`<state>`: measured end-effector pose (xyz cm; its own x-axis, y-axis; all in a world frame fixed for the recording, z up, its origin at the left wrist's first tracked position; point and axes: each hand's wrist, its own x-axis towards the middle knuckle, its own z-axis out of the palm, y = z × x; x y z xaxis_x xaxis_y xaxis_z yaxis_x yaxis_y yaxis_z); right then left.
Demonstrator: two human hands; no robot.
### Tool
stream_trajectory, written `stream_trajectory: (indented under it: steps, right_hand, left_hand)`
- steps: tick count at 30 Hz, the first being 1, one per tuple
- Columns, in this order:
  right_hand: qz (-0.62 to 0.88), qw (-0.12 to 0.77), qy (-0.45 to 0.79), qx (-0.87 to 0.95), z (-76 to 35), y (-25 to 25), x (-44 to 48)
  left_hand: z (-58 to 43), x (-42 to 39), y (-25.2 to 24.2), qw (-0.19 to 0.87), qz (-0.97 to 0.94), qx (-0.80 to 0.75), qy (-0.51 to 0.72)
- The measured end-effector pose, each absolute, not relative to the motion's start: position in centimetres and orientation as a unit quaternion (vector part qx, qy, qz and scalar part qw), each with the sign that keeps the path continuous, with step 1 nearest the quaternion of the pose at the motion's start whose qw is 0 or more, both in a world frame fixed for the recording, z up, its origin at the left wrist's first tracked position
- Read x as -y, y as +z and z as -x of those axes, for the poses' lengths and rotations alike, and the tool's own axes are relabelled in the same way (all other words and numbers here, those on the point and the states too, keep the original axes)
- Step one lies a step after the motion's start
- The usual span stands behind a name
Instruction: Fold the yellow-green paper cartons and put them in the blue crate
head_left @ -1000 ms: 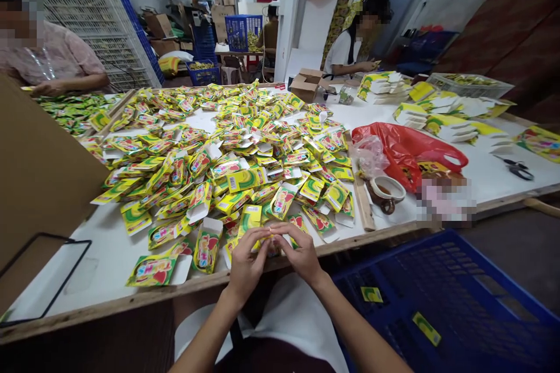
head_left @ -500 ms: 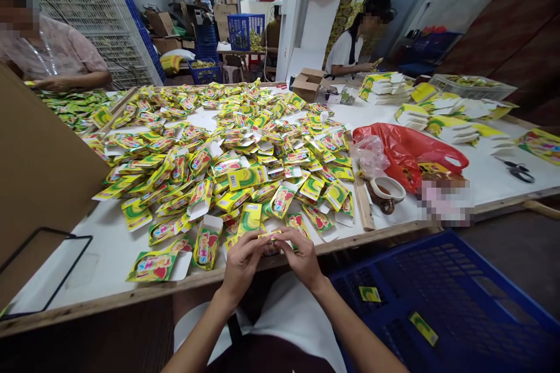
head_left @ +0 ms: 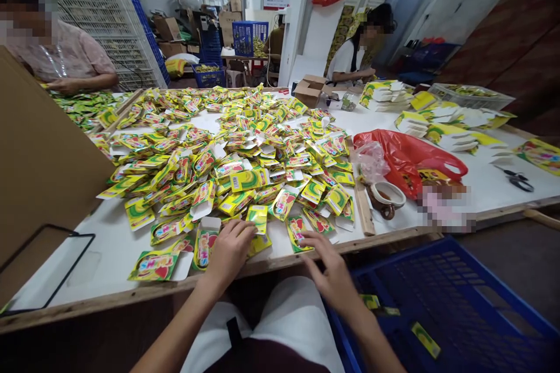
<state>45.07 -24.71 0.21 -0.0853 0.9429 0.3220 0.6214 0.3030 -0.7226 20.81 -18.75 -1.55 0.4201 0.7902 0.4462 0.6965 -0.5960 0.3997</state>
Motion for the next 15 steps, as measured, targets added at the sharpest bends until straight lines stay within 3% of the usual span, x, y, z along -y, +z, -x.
stream_trajectory:
  steps: [6, 15]
  right_hand:
    - [0.476, 0.492, 0.263, 0.68, -39.8, -1.2, 22.1]
    - [0.481, 0.537, 0.318, 0.616, -40.4, -3.7, 21.3]
  left_hand:
    - [-22.7, 20.2, 0.8, 0.148, -0.813, -0.4, 0.397]
    - [-24.4, 19.9, -1.9, 0.283, -0.683, -0.454, 0.496]
